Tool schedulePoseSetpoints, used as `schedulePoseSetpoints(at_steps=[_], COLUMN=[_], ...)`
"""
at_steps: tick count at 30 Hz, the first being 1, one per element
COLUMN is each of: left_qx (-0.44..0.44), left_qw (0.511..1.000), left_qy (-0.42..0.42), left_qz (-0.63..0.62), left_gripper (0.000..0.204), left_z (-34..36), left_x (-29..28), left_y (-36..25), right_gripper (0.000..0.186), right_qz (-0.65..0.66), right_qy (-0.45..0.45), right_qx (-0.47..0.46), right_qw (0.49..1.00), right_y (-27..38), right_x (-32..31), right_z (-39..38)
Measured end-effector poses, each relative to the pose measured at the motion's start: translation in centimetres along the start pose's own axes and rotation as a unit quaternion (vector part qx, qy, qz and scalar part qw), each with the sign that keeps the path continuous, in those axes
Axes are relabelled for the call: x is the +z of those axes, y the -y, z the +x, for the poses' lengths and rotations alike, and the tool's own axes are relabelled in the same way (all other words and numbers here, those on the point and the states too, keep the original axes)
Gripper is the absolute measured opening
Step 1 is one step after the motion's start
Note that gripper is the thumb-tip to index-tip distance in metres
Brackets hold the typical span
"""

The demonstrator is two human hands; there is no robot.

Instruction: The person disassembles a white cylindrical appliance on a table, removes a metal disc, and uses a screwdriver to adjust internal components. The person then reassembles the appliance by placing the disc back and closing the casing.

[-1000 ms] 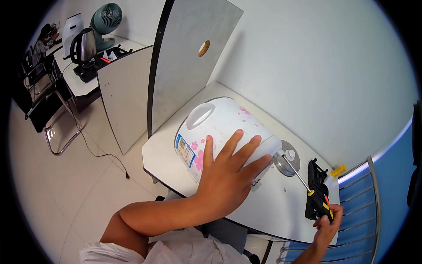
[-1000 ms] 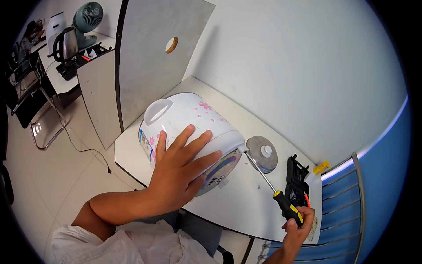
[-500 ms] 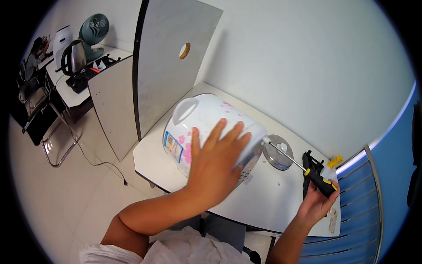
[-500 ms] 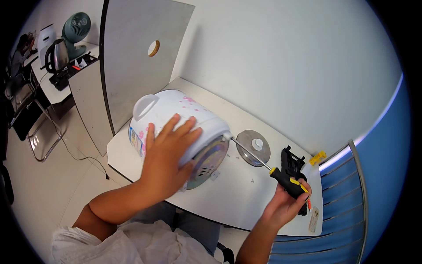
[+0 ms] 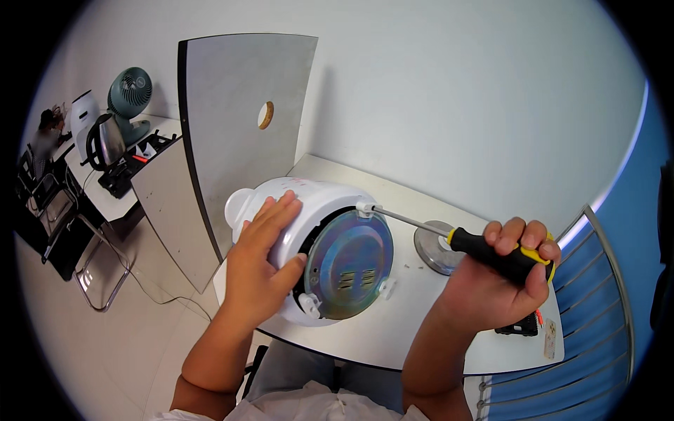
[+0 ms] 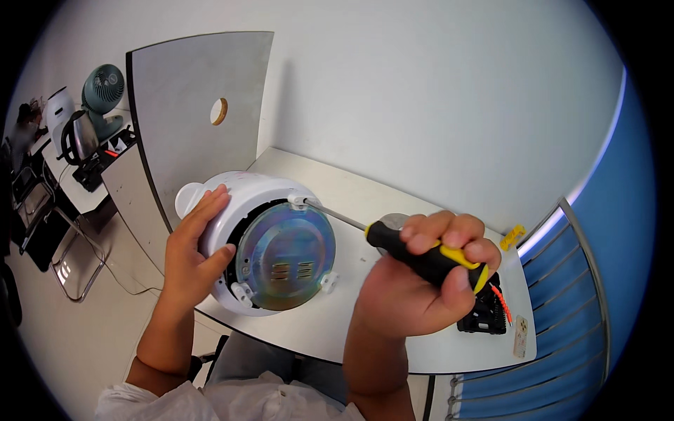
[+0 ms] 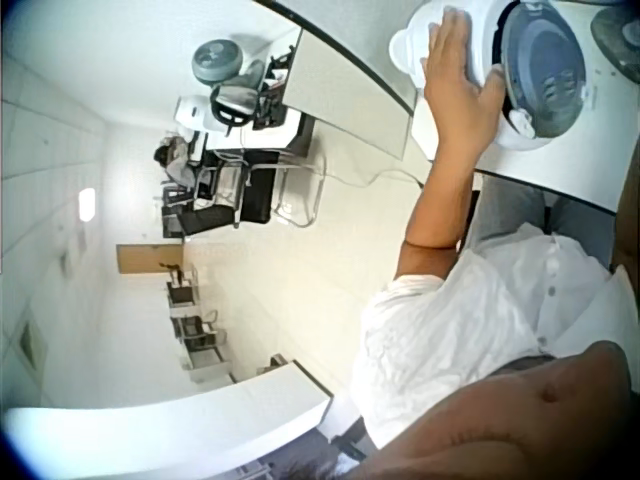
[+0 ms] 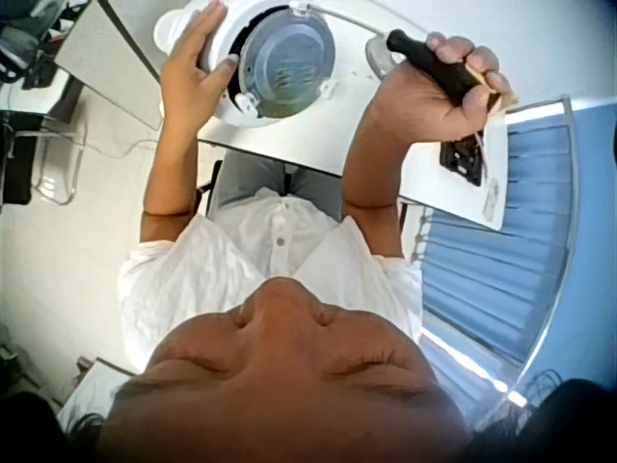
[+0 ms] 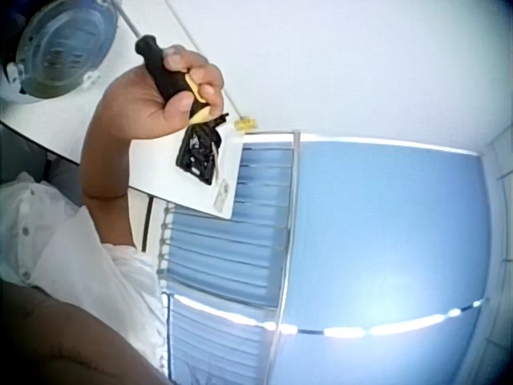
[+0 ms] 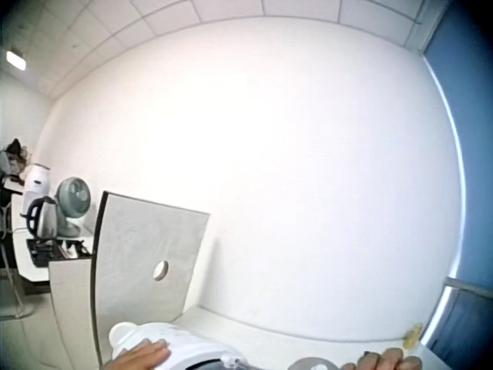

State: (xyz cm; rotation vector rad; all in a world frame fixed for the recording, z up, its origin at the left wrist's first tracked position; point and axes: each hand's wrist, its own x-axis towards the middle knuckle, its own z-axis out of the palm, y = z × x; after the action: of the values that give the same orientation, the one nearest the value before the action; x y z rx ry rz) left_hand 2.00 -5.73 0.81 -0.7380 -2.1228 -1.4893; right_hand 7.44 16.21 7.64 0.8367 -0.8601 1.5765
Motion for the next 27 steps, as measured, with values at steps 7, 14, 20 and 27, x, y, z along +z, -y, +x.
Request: schedulePoseSetpoints(at_steps=[7, 14, 20, 27], left_qx=[-0.019, -0.041, -0.068, -0.068], left_qw=[0.987, 0.958, 0.94, 0.941], left_qy=[0.05, 0.129, 0.156, 0.176], left_qz=[-0.153, -0.254, -0.297, -0.279], left_gripper=[0.063, 0.066, 0.067, 0.068], left_z=[2.7, 4.8, 6.4, 6.2], left_x=[-2.9, -3.8, -4.1, -3.8], left_y=[3.4, 5.3, 5.7, 5.5], right_gripper=[0.053, 0.041, 0.042, 0.076], right_qz=[0.176, 0.122, 0.065, 0.091], right_qy=[0.336, 0.308, 0.377, 0.288], right_qx=[0.114, 0.042, 0.054, 0.019], right_qw=[0.918, 0.943, 0.922, 0.953], right_y=[-1.4, -1.0, -1.8, -2.9], right_x=[0.2, 3.0, 2.8, 6.1], right_z=[3.2, 2.6, 2.8, 2.2])
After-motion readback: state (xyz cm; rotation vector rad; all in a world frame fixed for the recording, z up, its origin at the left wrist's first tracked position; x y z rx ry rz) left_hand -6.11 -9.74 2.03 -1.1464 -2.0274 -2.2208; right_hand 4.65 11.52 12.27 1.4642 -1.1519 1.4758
